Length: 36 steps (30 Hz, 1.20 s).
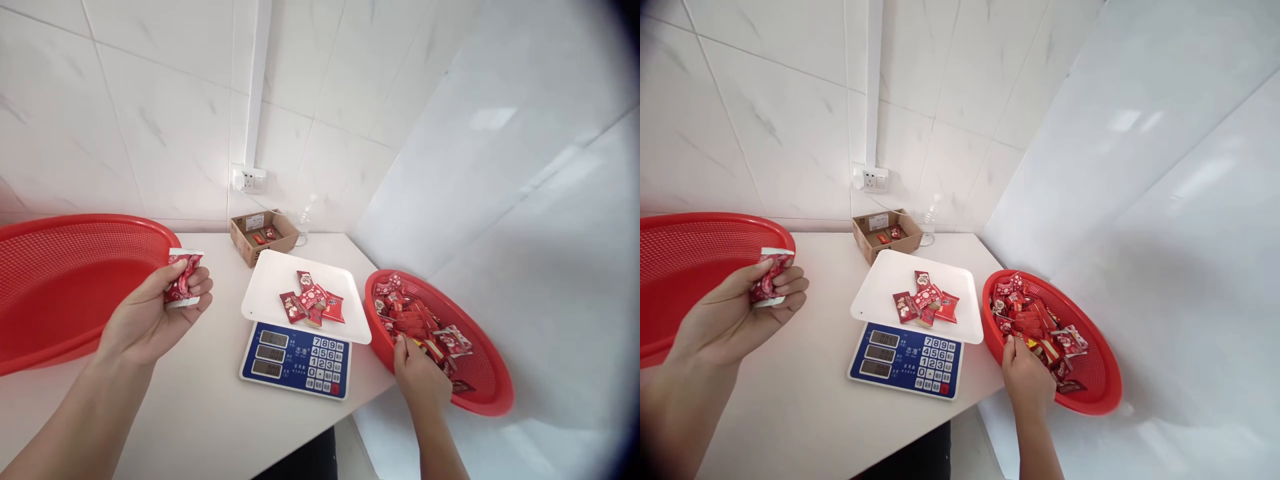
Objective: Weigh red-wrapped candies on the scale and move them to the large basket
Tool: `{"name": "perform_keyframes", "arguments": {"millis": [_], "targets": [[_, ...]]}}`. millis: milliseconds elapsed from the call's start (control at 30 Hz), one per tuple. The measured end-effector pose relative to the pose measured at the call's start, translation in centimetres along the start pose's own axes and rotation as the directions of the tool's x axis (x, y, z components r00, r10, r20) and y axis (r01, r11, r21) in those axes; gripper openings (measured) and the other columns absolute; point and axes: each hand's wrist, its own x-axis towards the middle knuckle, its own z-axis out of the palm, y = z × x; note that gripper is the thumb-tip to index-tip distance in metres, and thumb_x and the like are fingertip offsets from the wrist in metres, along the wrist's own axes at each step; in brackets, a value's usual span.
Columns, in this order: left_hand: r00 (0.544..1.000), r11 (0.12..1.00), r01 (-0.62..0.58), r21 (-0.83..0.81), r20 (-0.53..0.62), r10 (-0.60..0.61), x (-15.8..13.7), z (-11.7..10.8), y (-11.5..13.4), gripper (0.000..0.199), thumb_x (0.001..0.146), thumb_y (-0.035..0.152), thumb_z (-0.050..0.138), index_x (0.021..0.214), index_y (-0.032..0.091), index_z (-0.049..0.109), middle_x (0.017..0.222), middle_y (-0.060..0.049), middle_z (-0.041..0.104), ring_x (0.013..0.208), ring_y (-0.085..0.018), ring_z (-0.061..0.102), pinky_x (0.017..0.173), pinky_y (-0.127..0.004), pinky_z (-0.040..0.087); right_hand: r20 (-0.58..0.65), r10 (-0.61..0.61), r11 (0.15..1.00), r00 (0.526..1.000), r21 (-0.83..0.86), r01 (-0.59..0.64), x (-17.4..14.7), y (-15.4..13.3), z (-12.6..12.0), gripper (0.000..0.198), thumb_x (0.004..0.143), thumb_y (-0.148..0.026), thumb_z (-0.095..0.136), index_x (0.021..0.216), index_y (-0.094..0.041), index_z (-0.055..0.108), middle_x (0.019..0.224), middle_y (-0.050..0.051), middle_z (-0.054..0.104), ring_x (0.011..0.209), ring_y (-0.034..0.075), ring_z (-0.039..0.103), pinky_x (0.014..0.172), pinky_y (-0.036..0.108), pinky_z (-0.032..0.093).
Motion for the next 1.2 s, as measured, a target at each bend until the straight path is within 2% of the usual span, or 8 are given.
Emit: {"name": "perform_keyframes", "arguments": {"millis": [200, 300, 367, 500, 633, 767, 900, 1200], "targets": [[0.996, 0.995, 0.046, -0.085, 0.081, -0.039, 0.1, -1.1, 1.5, 0.024, 0.094, 0.013, 0.045, 0.080, 0.013, 0.064, 0.067, 0.000, 0.054, 0.056, -0.009, 0.056, 0.049, -0.017, 0.051, -0.018, 0.065, 0.997, 0.998, -0.036, -0.066, -0.2, -0.3, 0.6, 0.047, 0.098, -0.040, 0.027, 0.110, -0.019, 0.068, 0.089, 0.011, 0.073, 0.074, 0.021, 0.066, 0.060, 0.029, 0.037], [0.992, 0.994, 0.068, -0.087, 0.110, -0.058, -0.5, -1.7, 2.5, 0.024, 0.094, 0.012, 0.045, 0.080, 0.014, 0.065, 0.070, -0.001, 0.056, 0.059, -0.009, 0.058, 0.052, -0.018, 0.054, 0.022, 0.104, 0.995, 0.994, -0.006, -0.104, -0.3, -0.7, 0.1, 0.049, 0.099, -0.041, 0.024, 0.113, -0.021, 0.066, 0.096, 0.011, 0.072, 0.084, 0.023, 0.066, 0.065, 0.030, 0.039], [0.988, 0.995, 0.040, -0.094, 0.150, -0.026, -0.9, -2.2, 3.3, 0.023, 0.092, 0.010, 0.047, 0.077, 0.014, 0.064, 0.067, 0.000, 0.054, 0.056, -0.008, 0.056, 0.050, -0.017, 0.052, 0.064, 0.115, 0.993, 0.991, 0.008, -0.115, -0.2, -1.0, -0.3, 0.050, 0.098, -0.043, 0.022, 0.114, -0.022, 0.066, 0.100, 0.011, 0.072, 0.086, 0.023, 0.066, 0.066, 0.030, 0.040], [0.975, 0.985, -0.097, -0.144, 0.187, 0.123, -1.1, -3.3, 4.7, 0.027, 0.092, 0.009, 0.046, 0.069, 0.014, 0.061, 0.063, 0.001, 0.050, 0.053, -0.007, 0.051, 0.046, -0.013, 0.048, 0.111, 0.130, 0.991, 0.985, 0.016, -0.132, 0.0, -1.3, -0.9, 0.051, 0.098, -0.044, 0.023, 0.115, -0.024, 0.066, 0.106, 0.011, 0.071, 0.089, 0.022, 0.066, 0.068, 0.029, 0.041], [0.984, 0.968, -0.086, -0.235, 0.130, 0.119, -0.4, -4.0, 5.5, 0.031, 0.095, 0.011, 0.040, 0.075, 0.014, 0.063, 0.065, 0.000, 0.054, 0.056, -0.007, 0.054, 0.046, -0.014, 0.048, 0.133, 0.146, 0.988, 0.980, 0.029, -0.151, 0.1, -1.6, -1.0, 0.051, 0.098, -0.044, 0.023, 0.118, -0.024, 0.065, 0.109, 0.012, 0.070, 0.092, 0.023, 0.066, 0.072, 0.030, 0.042], [0.997, 0.970, -0.019, -0.241, 0.070, 0.037, 0.1, -3.7, 5.0, 0.032, 0.096, 0.012, 0.040, 0.074, 0.015, 0.064, 0.064, 0.001, 0.054, 0.055, -0.007, 0.055, 0.044, -0.014, 0.047, 0.144, 0.146, 0.988, 0.979, 0.037, -0.153, 0.1, -1.8, -1.0, 0.052, 0.098, -0.045, 0.021, 0.119, -0.024, 0.064, 0.112, 0.011, 0.069, 0.094, 0.024, 0.065, 0.074, 0.032, 0.043], [0.994, 0.978, 0.025, -0.208, 0.106, -0.003, -0.6, -2.9, 3.9, 0.031, 0.095, 0.014, 0.042, 0.074, 0.015, 0.065, 0.066, 0.000, 0.054, 0.055, -0.007, 0.055, 0.046, -0.013, 0.048, 0.139, 0.127, 0.990, 0.982, 0.050, -0.135, 0.1, -1.8, -0.8, 0.055, 0.098, -0.045, 0.018, 0.120, -0.022, 0.063, 0.112, 0.012, 0.069, 0.097, 0.025, 0.064, 0.076, 0.032, 0.042], [0.992, 0.998, -0.042, -0.049, 0.119, 0.047, -2.1, -2.4, 1.9, 0.028, 0.091, 0.014, 0.046, 0.074, 0.017, 0.067, 0.070, -0.002, 0.056, 0.060, -0.010, 0.059, 0.053, -0.017, 0.056, 0.115, -0.005, 0.999, 0.993, 0.038, 0.000, -0.5, -1.1, -0.6, 0.050, 0.099, -0.048, 0.022, 0.114, -0.024, 0.064, 0.115, 0.009, 0.068, 0.096, 0.021, 0.064, 0.071, 0.028, 0.042]]}}
